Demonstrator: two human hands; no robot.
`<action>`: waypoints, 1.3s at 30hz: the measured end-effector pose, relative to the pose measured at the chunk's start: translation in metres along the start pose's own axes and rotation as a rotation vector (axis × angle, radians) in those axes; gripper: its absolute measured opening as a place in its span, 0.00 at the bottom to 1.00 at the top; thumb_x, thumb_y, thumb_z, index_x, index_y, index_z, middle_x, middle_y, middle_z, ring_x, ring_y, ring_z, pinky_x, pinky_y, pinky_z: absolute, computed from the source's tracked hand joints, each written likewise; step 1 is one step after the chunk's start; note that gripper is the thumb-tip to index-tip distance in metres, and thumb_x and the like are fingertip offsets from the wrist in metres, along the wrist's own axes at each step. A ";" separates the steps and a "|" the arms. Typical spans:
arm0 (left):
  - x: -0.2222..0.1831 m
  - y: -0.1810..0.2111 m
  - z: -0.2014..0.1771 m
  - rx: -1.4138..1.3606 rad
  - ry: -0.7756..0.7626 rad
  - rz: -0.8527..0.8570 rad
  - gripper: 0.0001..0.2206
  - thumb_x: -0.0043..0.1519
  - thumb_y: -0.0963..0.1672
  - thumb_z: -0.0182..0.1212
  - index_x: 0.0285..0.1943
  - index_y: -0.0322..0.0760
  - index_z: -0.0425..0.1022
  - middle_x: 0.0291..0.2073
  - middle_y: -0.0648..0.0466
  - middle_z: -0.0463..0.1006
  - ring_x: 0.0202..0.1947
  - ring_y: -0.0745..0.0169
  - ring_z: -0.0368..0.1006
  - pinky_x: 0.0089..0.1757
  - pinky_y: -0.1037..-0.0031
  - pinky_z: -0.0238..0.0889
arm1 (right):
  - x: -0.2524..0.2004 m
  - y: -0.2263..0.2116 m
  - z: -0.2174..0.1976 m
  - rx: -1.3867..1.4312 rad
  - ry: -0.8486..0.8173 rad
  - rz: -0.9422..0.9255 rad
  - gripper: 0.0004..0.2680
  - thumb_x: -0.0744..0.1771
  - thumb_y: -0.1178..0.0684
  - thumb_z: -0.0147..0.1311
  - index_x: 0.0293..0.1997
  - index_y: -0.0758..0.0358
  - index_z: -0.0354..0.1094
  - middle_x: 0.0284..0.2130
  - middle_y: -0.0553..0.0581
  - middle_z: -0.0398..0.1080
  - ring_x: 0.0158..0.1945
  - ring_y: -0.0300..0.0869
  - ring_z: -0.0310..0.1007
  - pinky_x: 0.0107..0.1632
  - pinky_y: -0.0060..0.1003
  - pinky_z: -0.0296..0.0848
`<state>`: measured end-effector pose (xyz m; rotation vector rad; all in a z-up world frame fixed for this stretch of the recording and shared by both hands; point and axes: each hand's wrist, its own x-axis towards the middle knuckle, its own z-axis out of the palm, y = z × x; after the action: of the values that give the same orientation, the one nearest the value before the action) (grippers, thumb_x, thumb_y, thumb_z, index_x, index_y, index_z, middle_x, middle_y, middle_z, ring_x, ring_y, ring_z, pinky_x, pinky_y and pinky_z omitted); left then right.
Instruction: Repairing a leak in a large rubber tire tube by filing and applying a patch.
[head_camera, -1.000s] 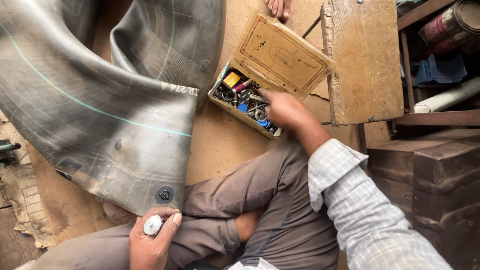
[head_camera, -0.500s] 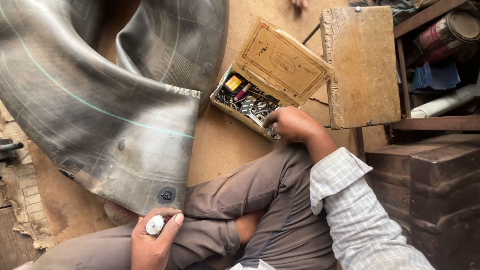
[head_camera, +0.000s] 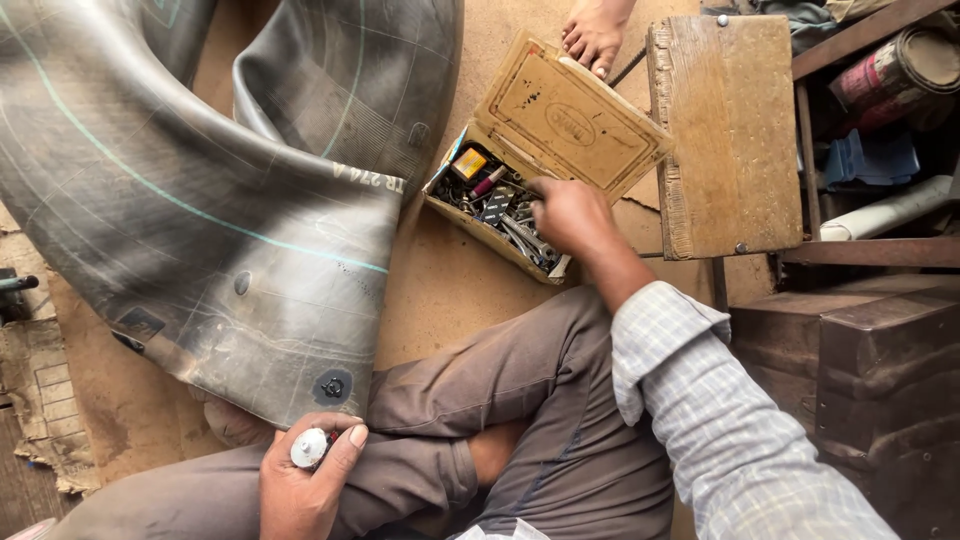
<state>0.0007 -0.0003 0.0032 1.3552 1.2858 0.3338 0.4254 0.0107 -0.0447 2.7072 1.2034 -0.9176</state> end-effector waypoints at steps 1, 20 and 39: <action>0.000 -0.002 0.000 0.002 0.013 0.015 0.06 0.54 0.43 0.71 0.35 0.34 0.84 0.29 0.53 0.84 0.33 0.67 0.75 0.40 0.76 0.67 | 0.003 -0.001 0.004 -0.033 0.022 -0.041 0.15 0.67 0.50 0.53 0.62 0.45 0.69 0.49 0.59 0.76 0.51 0.50 0.76 0.55 0.46 0.71; -0.001 0.013 0.001 -0.057 -0.013 0.051 0.05 0.54 0.42 0.70 0.34 0.34 0.84 0.28 0.54 0.84 0.32 0.69 0.74 0.38 0.77 0.66 | 0.010 -0.023 0.006 -0.059 0.061 -0.166 0.18 0.68 0.50 0.52 0.68 0.48 0.63 0.46 0.65 0.76 0.50 0.55 0.76 0.56 0.49 0.71; 0.002 0.016 0.001 -0.030 -0.017 0.013 0.05 0.53 0.43 0.71 0.32 0.35 0.84 0.23 0.54 0.84 0.27 0.68 0.76 0.34 0.77 0.67 | -0.006 -0.013 -0.011 -0.036 -0.143 -0.017 0.14 0.66 0.52 0.51 0.56 0.39 0.74 0.45 0.56 0.79 0.48 0.47 0.79 0.57 0.43 0.72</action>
<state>0.0092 0.0056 0.0151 1.3392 1.2536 0.3487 0.4189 0.0189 -0.0301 2.5578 1.2044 -1.0601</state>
